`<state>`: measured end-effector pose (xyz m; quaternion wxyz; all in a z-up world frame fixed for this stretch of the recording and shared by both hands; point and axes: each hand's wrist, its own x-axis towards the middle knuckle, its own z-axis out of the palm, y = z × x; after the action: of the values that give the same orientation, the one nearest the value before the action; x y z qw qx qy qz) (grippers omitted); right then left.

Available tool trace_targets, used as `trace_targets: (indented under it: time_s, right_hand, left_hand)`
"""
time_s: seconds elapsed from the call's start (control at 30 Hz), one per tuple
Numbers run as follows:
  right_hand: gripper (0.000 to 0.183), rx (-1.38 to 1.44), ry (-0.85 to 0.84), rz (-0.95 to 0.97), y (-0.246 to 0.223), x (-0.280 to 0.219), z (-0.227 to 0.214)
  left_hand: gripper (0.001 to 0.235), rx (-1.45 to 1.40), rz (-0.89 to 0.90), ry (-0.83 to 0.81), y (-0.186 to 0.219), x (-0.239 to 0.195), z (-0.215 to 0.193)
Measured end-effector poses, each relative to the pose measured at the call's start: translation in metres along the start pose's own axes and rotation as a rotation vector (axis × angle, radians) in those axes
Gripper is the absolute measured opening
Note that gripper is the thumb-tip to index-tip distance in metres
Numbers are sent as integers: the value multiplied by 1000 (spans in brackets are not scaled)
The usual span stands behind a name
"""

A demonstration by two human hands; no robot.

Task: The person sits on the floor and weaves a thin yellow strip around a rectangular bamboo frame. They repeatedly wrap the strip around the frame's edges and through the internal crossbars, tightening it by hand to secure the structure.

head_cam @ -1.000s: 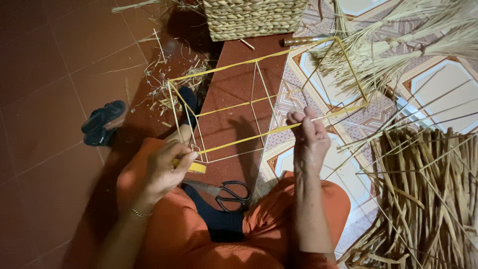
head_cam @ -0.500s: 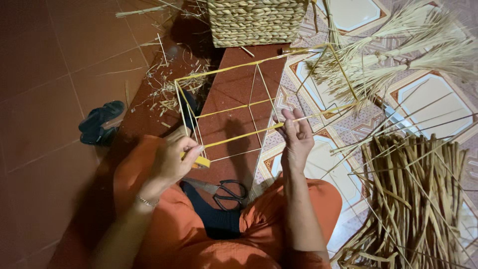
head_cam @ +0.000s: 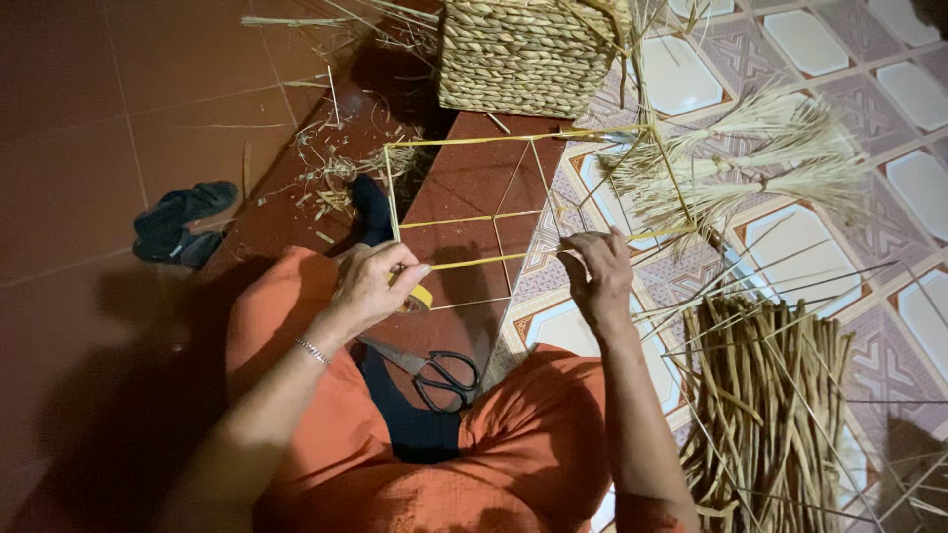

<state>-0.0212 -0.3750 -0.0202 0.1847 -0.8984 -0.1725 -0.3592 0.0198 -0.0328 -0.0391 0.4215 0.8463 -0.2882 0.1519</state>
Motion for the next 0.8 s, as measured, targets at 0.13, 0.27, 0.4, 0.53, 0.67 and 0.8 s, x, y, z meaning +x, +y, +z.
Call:
trace_targets:
  time_s: [0.13,0.27,0.4,0.53,0.67,0.8]
  right_hand:
    - [18,113,-72,5,15,3,7]
    - [18,45,-137,-74,26,1,17]
    - [14,62,-137,-136,34,3,21]
    - [14,65,-202,-108,32,6,16]
    - [11,45,-113,-99,13,14,12]
    - [12,-131,46,-120,-21,18,11]
  left_hand:
    - [22,-110,-58,0,-1,1,3]
    - [23,-145,-78,-11,-1,2,3]
    - [25,-95,-88,-34,2,9,1]
    - [26,-2,-97,-50,2,11,0]
    - [28,-30,-89,-67,-4,10,6]
    - [29,-46,-170,-143,-11,14,15]
